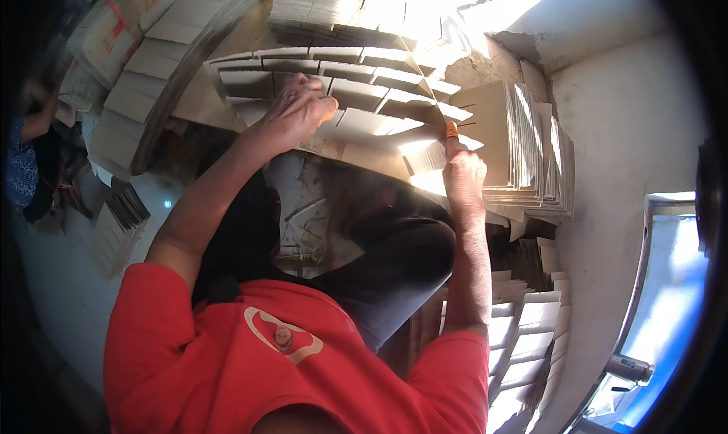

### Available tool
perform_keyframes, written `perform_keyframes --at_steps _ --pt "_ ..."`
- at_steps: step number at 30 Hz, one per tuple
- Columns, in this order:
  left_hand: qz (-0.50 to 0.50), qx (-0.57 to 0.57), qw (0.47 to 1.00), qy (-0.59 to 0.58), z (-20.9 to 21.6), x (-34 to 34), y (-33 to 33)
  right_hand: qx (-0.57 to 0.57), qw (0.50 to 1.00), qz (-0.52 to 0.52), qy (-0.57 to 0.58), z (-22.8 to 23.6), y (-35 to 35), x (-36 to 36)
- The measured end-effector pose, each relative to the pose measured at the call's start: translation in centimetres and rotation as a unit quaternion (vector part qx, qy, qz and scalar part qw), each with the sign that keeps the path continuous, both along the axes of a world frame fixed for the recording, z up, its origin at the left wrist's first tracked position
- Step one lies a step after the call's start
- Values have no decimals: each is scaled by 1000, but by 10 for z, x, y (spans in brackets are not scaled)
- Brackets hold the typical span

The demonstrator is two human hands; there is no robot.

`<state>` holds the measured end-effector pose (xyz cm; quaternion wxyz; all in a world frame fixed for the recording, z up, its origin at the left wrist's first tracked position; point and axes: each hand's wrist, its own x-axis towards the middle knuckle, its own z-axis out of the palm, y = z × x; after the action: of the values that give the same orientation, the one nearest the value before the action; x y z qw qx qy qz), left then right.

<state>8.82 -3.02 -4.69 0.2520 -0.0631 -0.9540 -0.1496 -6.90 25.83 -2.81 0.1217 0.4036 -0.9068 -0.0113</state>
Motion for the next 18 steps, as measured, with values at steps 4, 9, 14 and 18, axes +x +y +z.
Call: perform_keyframes --at_steps 4,9,14,18 --pt "4 55 998 7 8 3 -1 -243 968 28 59 9 17 -23" --pt "48 23 991 124 4 -2 -16 -31 964 -210 158 9 64 -63" --pt "33 19 998 -41 20 3 -12 18 972 -209 102 -16 85 -85" --pt "2 70 998 5 13 4 -2 -65 979 -135 141 -30 113 -110"
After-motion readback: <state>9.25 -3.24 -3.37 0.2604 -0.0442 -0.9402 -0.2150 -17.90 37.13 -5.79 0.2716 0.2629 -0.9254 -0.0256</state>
